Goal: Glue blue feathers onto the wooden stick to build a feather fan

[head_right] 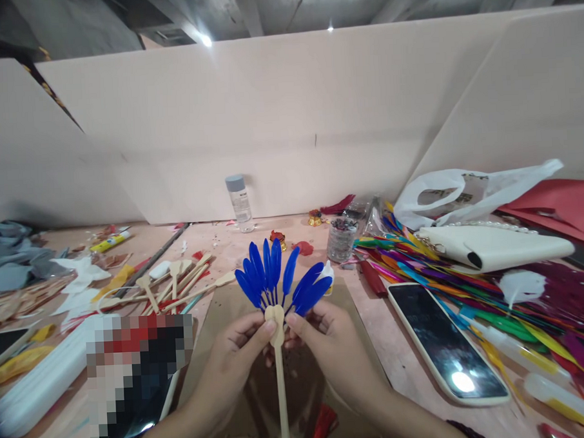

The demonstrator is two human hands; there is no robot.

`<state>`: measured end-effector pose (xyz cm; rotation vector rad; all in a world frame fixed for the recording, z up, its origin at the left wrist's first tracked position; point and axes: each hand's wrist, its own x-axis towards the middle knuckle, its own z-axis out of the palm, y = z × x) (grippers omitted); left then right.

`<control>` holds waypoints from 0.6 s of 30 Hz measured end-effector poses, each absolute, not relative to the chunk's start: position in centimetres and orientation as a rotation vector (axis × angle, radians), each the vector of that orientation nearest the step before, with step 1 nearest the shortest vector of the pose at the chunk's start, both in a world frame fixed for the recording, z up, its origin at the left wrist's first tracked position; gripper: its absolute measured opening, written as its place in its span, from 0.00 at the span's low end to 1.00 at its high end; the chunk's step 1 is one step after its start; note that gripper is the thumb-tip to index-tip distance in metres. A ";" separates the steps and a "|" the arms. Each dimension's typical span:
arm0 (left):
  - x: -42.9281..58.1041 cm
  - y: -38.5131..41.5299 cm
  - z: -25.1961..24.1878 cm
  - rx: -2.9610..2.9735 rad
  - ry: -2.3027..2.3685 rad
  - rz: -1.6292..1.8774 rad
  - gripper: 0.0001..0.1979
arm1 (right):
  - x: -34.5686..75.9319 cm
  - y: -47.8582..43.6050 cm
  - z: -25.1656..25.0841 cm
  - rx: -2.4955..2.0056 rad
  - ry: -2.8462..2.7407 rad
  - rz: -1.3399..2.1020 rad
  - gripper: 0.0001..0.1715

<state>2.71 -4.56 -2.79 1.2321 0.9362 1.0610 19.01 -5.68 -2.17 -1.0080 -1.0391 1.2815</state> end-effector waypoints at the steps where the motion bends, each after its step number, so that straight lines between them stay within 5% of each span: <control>1: 2.7 -4.6 -2.8 1.228 0.936 1.062 0.15 | 19.0 -5.7 -2.2 -1.011 -1.036 1.287 0.22; 18: 2.7 -4.6 -2.8 1.238 0.951 1.057 0.15 | 19.1 -5.6 -2.3 -1.022 -1.021 1.327 0.22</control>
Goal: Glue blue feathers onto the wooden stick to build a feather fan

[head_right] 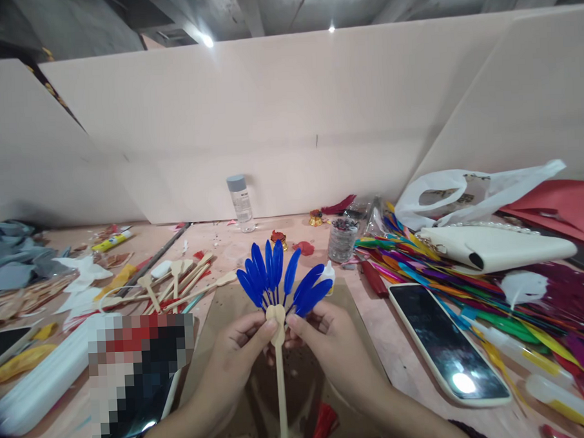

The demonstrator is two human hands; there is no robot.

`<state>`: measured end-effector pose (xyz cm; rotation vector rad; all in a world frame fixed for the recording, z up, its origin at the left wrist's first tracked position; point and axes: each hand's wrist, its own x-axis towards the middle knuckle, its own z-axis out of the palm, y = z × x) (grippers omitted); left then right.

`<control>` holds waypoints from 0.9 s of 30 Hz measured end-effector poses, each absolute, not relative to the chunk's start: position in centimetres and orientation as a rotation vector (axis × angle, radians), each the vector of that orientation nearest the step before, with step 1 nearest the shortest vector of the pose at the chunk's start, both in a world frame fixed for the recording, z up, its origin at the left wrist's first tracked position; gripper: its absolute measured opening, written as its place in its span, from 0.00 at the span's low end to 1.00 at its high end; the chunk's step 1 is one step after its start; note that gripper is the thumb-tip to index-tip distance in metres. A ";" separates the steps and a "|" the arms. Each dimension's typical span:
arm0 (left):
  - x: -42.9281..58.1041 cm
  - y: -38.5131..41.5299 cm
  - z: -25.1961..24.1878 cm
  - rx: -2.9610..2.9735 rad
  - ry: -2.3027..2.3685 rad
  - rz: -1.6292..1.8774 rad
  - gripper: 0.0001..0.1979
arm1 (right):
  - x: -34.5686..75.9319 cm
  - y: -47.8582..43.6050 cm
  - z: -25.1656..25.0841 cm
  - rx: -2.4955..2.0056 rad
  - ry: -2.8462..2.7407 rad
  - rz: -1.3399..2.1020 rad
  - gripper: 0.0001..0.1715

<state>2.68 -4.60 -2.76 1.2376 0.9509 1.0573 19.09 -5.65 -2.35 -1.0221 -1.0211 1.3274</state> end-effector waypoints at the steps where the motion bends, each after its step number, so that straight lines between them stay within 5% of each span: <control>1: 2.7 -4.6 -2.8 1.237 0.950 1.055 0.15 | 19.1 -5.6 -2.4 -1.020 -1.027 1.329 0.22; 27: 2.6 -4.6 -2.8 1.254 0.951 1.036 0.17 | 18.6 -5.9 -2.4 -0.918 -0.838 1.388 0.23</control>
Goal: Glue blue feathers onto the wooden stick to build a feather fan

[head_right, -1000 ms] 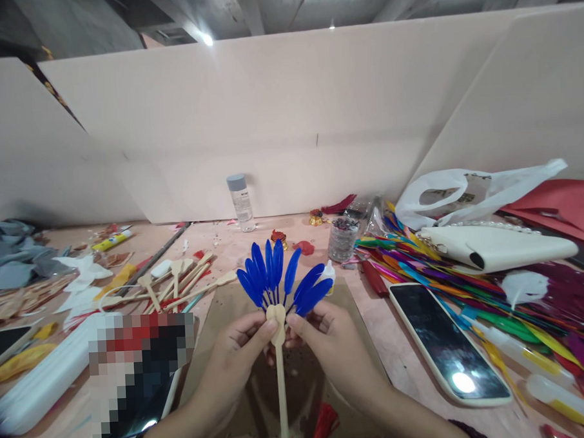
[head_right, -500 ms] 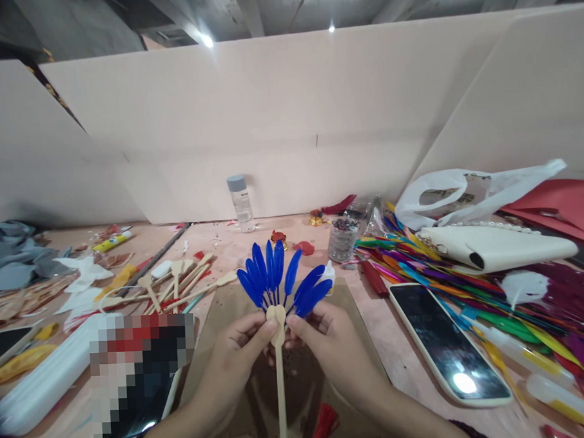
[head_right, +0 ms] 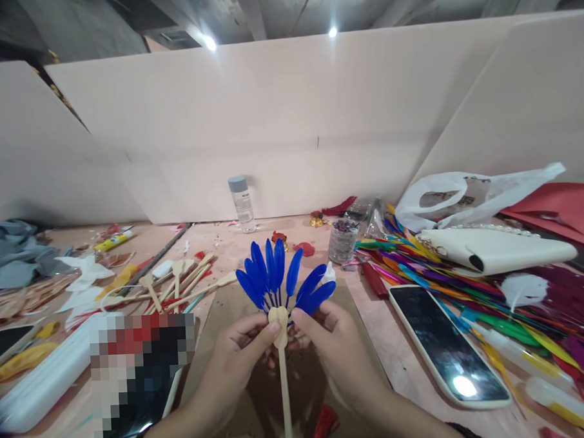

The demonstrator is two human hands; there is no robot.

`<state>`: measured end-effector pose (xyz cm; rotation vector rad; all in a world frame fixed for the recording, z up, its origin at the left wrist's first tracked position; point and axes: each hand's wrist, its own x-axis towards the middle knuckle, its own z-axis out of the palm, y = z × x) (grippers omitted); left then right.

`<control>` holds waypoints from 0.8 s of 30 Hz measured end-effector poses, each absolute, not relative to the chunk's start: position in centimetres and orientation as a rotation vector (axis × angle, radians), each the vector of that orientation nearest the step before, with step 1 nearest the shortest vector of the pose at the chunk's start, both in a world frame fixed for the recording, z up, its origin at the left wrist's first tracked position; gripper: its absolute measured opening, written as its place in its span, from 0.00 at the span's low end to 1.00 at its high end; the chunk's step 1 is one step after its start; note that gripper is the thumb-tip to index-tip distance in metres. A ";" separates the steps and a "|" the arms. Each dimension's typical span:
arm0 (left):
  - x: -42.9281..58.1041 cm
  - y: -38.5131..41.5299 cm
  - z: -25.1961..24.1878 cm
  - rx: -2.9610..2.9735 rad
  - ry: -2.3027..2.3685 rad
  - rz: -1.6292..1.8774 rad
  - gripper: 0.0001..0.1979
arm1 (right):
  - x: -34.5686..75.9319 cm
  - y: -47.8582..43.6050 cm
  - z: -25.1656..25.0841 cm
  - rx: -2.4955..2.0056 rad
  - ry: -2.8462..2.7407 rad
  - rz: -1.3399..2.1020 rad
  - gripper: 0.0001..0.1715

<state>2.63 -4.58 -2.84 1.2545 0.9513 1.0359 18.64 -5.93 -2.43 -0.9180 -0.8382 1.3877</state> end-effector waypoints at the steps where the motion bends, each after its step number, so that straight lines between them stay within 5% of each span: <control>1: 2.6 -4.6 -2.8 1.260 0.951 1.030 0.17 | 18.7 -5.9 -2.4 -0.929 -0.834 1.383 0.23; 24: 2.8 -4.8 -2.7 1.266 0.919 1.023 0.13 | 18.7 -6.0 -2.5 -1.020 -0.841 1.319 0.22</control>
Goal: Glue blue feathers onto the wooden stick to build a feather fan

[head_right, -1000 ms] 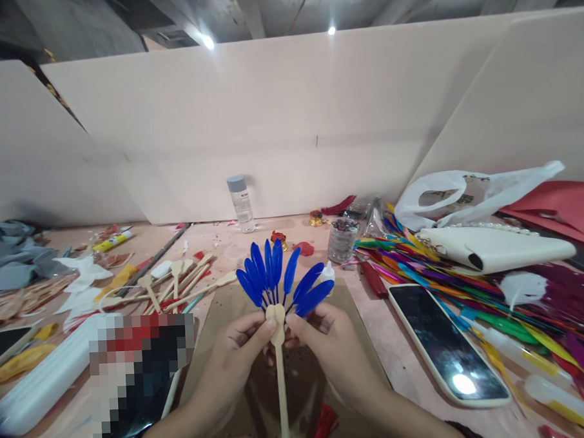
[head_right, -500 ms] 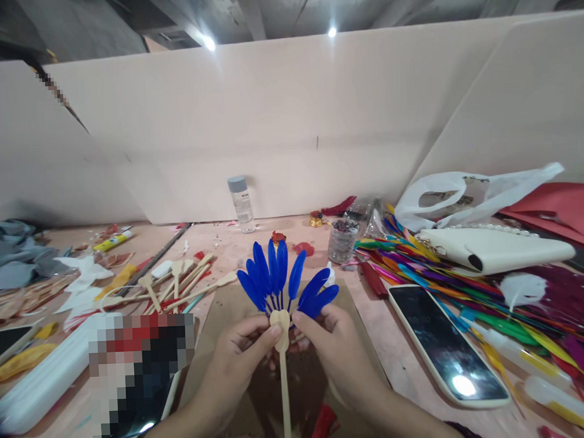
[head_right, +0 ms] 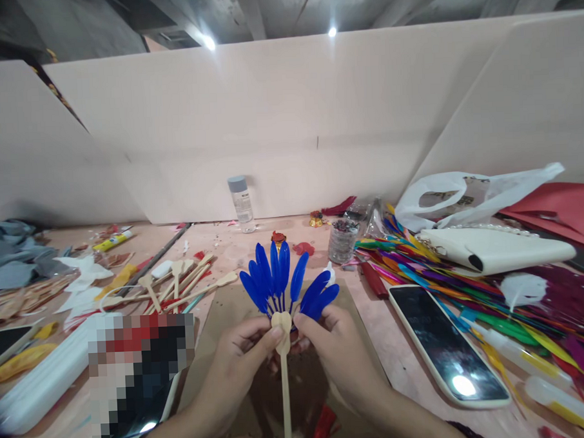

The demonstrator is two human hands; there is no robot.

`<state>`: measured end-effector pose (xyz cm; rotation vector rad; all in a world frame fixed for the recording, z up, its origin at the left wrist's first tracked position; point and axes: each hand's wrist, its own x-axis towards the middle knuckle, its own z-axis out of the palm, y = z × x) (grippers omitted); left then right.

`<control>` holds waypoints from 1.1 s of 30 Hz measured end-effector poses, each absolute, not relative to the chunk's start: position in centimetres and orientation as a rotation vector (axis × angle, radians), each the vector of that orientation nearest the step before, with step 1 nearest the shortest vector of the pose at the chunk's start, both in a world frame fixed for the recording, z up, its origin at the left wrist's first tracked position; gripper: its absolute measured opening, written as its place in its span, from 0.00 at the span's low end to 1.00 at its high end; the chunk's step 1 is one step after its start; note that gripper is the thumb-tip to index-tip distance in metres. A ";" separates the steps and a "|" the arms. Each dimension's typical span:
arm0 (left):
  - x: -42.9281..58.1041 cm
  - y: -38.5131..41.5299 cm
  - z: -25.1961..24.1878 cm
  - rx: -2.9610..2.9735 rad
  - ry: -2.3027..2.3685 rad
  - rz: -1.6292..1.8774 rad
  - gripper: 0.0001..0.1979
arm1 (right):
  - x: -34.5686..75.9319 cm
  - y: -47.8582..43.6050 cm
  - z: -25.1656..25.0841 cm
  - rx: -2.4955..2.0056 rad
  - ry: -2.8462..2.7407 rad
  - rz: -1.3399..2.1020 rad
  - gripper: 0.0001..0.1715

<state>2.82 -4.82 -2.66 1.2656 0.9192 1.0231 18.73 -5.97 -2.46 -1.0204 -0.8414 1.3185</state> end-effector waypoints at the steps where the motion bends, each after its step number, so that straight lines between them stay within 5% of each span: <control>1: 2.9 -4.9 -2.6 1.261 0.923 1.023 0.13 | 18.7 -6.0 -2.4 -1.022 -0.839 1.316 0.22; 33: 2.9 -4.8 -2.9 1.267 0.964 1.037 0.16 | 19.0 -5.9 -3.1 -0.996 -0.782 1.388 0.18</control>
